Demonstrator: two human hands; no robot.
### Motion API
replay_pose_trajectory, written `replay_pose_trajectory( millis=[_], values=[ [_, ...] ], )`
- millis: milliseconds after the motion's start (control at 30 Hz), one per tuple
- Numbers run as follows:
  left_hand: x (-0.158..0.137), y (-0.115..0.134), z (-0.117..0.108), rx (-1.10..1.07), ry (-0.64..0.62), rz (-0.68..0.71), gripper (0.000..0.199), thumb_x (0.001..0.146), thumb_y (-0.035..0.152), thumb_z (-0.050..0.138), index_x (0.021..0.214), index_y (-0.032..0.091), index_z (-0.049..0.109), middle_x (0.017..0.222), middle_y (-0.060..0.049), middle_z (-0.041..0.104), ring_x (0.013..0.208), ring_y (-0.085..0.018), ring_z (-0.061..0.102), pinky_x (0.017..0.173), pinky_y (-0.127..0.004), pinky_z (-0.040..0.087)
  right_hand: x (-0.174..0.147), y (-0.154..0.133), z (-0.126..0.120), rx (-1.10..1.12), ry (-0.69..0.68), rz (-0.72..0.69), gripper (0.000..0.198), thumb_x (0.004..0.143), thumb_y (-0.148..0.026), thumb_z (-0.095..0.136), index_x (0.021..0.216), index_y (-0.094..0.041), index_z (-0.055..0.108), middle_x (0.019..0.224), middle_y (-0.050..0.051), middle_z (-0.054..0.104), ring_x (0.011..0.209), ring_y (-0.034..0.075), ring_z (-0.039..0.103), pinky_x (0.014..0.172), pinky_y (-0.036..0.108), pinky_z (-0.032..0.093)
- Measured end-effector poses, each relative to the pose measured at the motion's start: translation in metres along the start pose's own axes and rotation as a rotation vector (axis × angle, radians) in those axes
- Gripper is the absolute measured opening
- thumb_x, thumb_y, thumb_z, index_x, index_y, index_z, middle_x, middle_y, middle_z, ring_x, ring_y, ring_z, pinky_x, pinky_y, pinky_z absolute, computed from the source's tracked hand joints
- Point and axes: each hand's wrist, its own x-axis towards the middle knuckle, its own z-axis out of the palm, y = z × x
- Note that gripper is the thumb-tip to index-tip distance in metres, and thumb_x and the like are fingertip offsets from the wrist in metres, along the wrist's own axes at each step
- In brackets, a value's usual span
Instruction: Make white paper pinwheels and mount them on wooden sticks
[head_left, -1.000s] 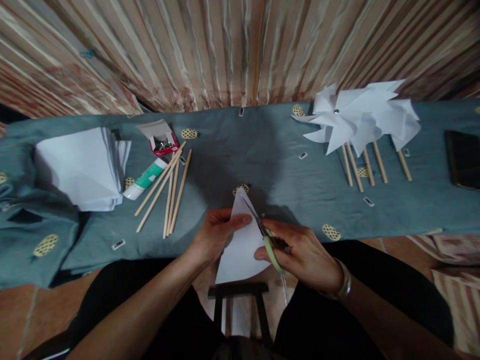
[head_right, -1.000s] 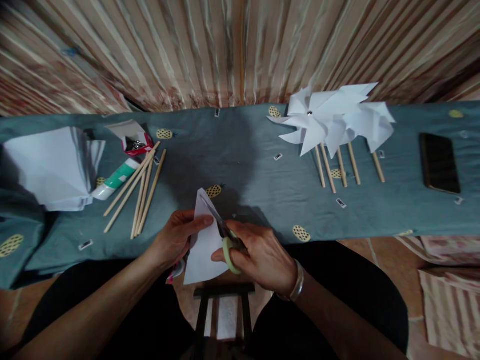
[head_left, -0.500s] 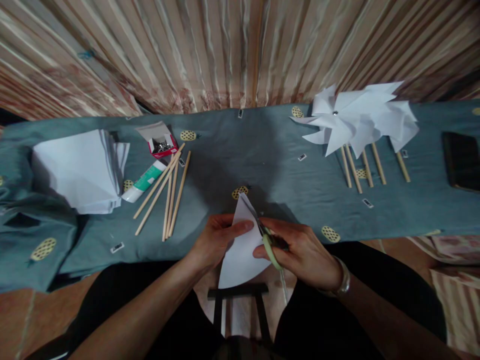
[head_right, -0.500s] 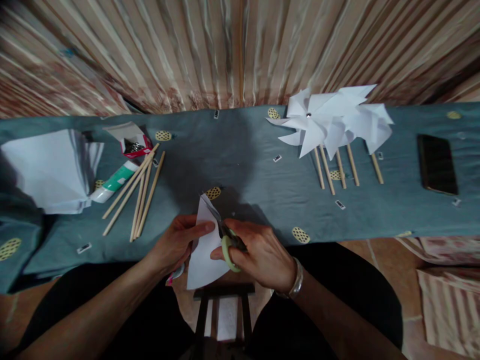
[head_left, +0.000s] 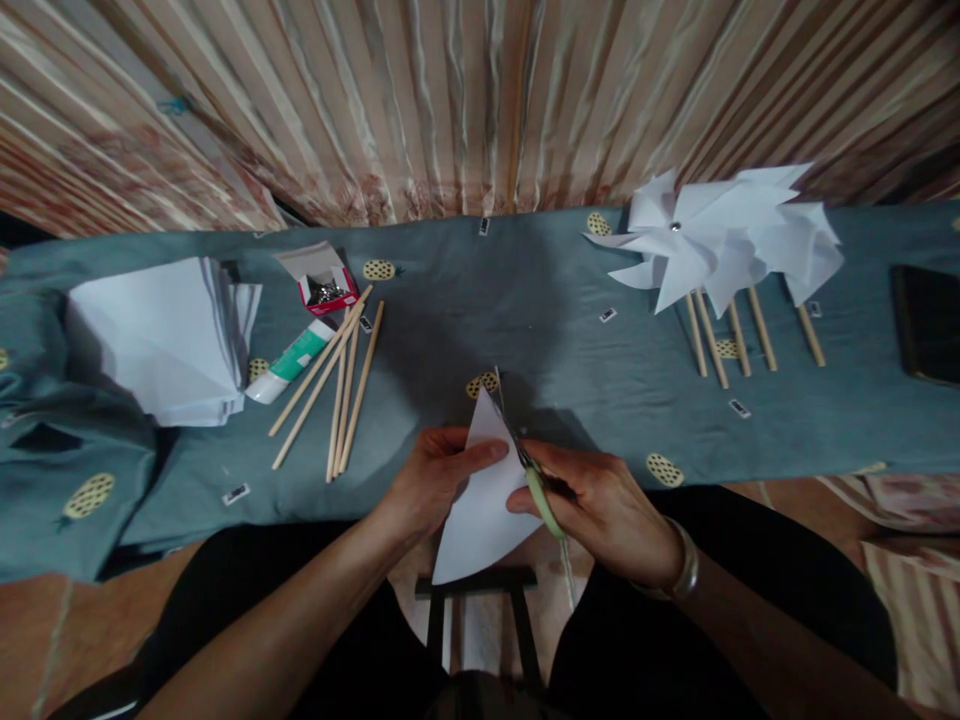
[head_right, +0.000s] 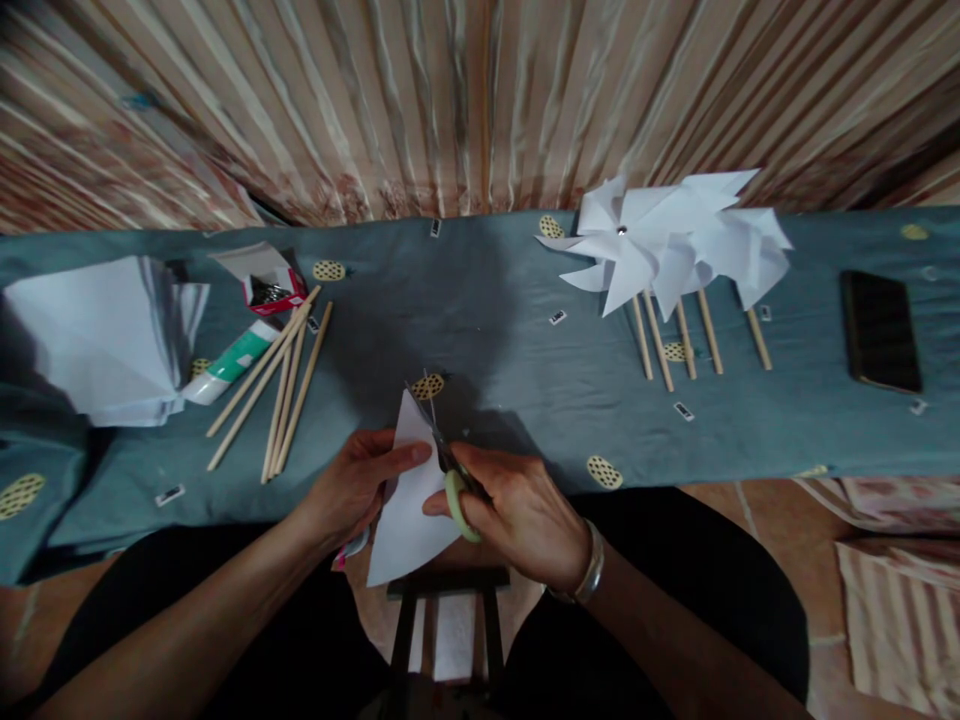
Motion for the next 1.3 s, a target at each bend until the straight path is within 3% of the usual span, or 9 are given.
replay_pose_trajectory(
  millis=[233, 333, 467, 600, 833, 933, 1033, 1167, 1300],
  values=[
    [0.002, 0.005, -0.003, -0.039, 0.009, 0.04, 0.031, 0.054, 0.034, 0.09, 0.072, 0.013, 0.076, 0.063, -0.005, 0.073, 0.051, -0.015, 0.064, 0.05, -0.024, 0.05, 0.0, 0.013, -0.016, -0.001, -0.027, 0.111, 0.034, 0.09, -0.043, 0.062, 0.114, -0.019, 0.067, 0.089, 0.002, 0.079, 0.072, 0.017, 0.074, 0.066, 0.025, 0.056],
    [0.005, 0.014, -0.006, -0.114, 0.081, 0.167, 0.028, 0.06, 0.032, 0.088, 0.074, 0.012, 0.074, 0.066, -0.005, 0.073, 0.06, -0.017, 0.068, 0.059, -0.025, 0.055, 0.002, 0.031, -0.033, -0.222, 0.146, 0.191, 0.047, 0.09, -0.048, 0.059, 0.121, -0.014, 0.064, 0.079, 0.005, 0.077, 0.059, 0.019, 0.071, 0.056, 0.027, 0.052],
    [0.01, 0.022, -0.009, -0.203, 0.132, 0.248, 0.018, 0.075, 0.027, 0.077, 0.078, 0.011, 0.07, 0.069, -0.006, 0.072, 0.072, -0.021, 0.071, 0.075, -0.032, 0.06, 0.002, 0.057, -0.05, -0.672, 0.369, 0.254, 0.052, 0.091, -0.049, 0.052, 0.125, -0.011, 0.06, 0.083, 0.013, 0.076, 0.067, 0.028, 0.071, 0.058, 0.034, 0.052],
    [0.013, 0.022, -0.009, -0.263, 0.176, 0.246, 0.009, 0.081, 0.019, 0.068, 0.083, 0.01, 0.068, 0.072, -0.006, 0.072, 0.071, -0.019, 0.071, 0.078, -0.033, 0.06, 0.0, 0.07, -0.059, -0.849, 0.347, 0.219, 0.048, 0.091, -0.037, 0.051, 0.13, -0.009, 0.056, 0.091, 0.017, 0.075, 0.077, 0.032, 0.071, 0.066, 0.039, 0.054],
    [0.014, 0.026, -0.008, -0.281, 0.172, 0.303, 0.01, 0.086, 0.014, 0.059, 0.084, 0.009, 0.067, 0.071, -0.006, 0.072, 0.081, -0.022, 0.072, 0.085, -0.035, 0.059, 0.001, 0.072, -0.075, -0.864, 0.32, 0.201, 0.036, 0.091, -0.031, 0.055, 0.118, -0.01, 0.064, 0.121, 0.022, 0.067, 0.104, 0.037, 0.067, 0.086, 0.045, 0.054],
    [0.014, 0.027, -0.008, -0.277, 0.171, 0.32, 0.009, 0.086, 0.014, 0.06, 0.086, 0.009, 0.068, 0.073, -0.006, 0.072, 0.081, -0.021, 0.072, 0.085, -0.033, 0.059, 0.004, 0.064, -0.075, -0.779, 0.366, 0.197, 0.036, 0.093, -0.035, 0.053, 0.119, -0.013, 0.065, 0.122, 0.02, 0.067, 0.107, 0.036, 0.067, 0.09, 0.047, 0.054],
    [0.013, 0.025, -0.008, -0.263, 0.145, 0.309, 0.009, 0.086, 0.016, 0.062, 0.086, 0.009, 0.069, 0.076, -0.007, 0.073, 0.076, -0.019, 0.071, 0.082, -0.032, 0.059, 0.01, 0.047, -0.061, -0.473, 0.439, 0.097, 0.035, 0.095, -0.038, 0.052, 0.118, -0.016, 0.066, 0.121, 0.015, 0.07, 0.112, 0.032, 0.067, 0.096, 0.046, 0.052],
    [0.013, 0.024, -0.008, -0.267, 0.111, 0.304, 0.01, 0.086, 0.017, 0.064, 0.088, 0.009, 0.069, 0.079, -0.007, 0.073, 0.072, -0.017, 0.07, 0.078, -0.029, 0.059, 0.02, 0.025, -0.029, 0.094, 0.276, 0.098, 0.037, 0.093, -0.043, 0.057, 0.118, -0.019, 0.068, 0.112, 0.009, 0.075, 0.102, 0.022, 0.07, 0.089, 0.036, 0.056],
    [0.014, 0.026, -0.007, -0.282, 0.113, 0.292, 0.011, 0.088, 0.016, 0.061, 0.086, 0.009, 0.069, 0.077, -0.006, 0.073, 0.069, -0.016, 0.069, 0.077, -0.029, 0.059, 0.031, 0.021, -0.012, 0.464, 0.165, 0.14, 0.034, 0.087, -0.048, 0.061, 0.099, -0.019, 0.075, 0.079, 0.002, 0.075, 0.066, 0.013, 0.066, 0.06, 0.025, 0.055]
  ],
)
